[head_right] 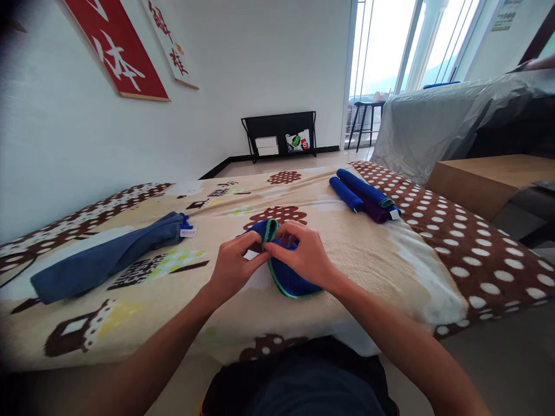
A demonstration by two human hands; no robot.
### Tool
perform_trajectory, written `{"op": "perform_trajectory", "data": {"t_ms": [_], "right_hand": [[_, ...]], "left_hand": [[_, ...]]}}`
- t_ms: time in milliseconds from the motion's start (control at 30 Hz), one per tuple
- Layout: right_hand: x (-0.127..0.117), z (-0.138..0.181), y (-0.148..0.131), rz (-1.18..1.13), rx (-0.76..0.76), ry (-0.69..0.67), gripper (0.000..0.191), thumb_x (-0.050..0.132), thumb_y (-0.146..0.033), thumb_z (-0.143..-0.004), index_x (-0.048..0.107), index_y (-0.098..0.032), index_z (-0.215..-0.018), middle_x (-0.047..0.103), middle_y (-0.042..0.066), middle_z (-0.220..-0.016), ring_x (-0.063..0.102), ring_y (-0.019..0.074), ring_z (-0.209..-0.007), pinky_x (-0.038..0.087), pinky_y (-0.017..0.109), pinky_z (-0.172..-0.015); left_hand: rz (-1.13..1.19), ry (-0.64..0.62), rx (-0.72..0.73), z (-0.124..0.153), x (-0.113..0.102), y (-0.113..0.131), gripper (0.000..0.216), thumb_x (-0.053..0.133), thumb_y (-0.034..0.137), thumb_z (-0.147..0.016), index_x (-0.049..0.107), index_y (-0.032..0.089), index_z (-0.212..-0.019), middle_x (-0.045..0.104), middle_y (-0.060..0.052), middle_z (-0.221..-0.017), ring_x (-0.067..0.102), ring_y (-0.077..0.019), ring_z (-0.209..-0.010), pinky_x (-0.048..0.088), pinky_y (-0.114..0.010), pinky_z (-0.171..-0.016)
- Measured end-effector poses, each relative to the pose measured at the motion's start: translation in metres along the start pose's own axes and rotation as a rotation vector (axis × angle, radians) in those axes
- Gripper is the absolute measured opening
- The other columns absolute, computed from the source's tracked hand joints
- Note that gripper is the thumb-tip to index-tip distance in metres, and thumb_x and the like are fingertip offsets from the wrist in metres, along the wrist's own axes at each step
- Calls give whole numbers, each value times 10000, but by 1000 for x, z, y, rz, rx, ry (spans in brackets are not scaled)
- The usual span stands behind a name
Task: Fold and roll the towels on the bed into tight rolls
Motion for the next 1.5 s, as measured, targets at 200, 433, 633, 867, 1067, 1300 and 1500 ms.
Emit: {"op": "perform_trajectory", "data": {"t_ms": [200,433,633,867,1067,1300,1500], "right_hand": [[0,-2,-3,-99,-33,-74,138,661,-287,-858,720,-218,-755,704,10,-784,611,156,-739,457,305,-710],[-2,-1,0,-127,49,9,85,665,-246,-783,699,-216,-710,677,5,-753,589,161,-729,453,303,-702],[-22,-9,16,-515,286,179,99,719,-263,-690,645,-197,-684,610,-26,-683,548,112,-639,445,257,-629],[-15,-8,31,-748,498,109,238,786,-329,-681,604,-199,-763,569,-49,-665,496,82,-561,391,217,-539],[-19,-9,20,-495,348,-358,337,778,-367,-752,629,-218,-1016,635,-23,-841,547,105,-680,386,215,-586],[-51,-4,16,552,-28,-537,438,599,0,-663,668,-239,-1024,659,28,-1008,582,197,-936,417,299,-820],[-94,-28,8,843,-23,-121,235,587,-68,-708,662,-201,-886,624,28,-814,561,176,-751,355,285,-672]], "left_hand": [[103,-70,-52,-1,2,-6,357,729,434,-839,520,194,-677,520,57,-628,440,-92,-572,375,-229,-590],[217,-131,-122,2,3,-12,414,717,513,-826,518,189,-662,493,38,-643,416,-103,-605,360,-240,-579],[339,-36,-261,9,-6,-27,335,710,443,-848,521,195,-723,484,33,-683,450,-107,-641,373,-240,-605],[564,12,-444,17,-2,-34,323,586,534,-917,490,227,-893,466,64,-630,356,-84,-524,283,-206,-491],[415,-89,-404,16,-26,-26,329,731,472,-811,534,210,-842,569,21,-766,505,-115,-663,389,-209,-574],[-57,-222,-294,24,-54,-24,208,580,151,-761,631,234,-945,677,12,-832,616,-176,-739,445,-261,-678],[-294,100,-306,10,-114,-50,199,580,174,-729,640,222,-913,653,23,-767,616,-170,-715,429,-257,-677]]}}
Point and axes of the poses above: each hand's wrist, its own z-axis away from the middle knuckle, its own x-axis out of the palm, y = z × x, the point moved 7 cm from there along -z, towards the middle knuckle
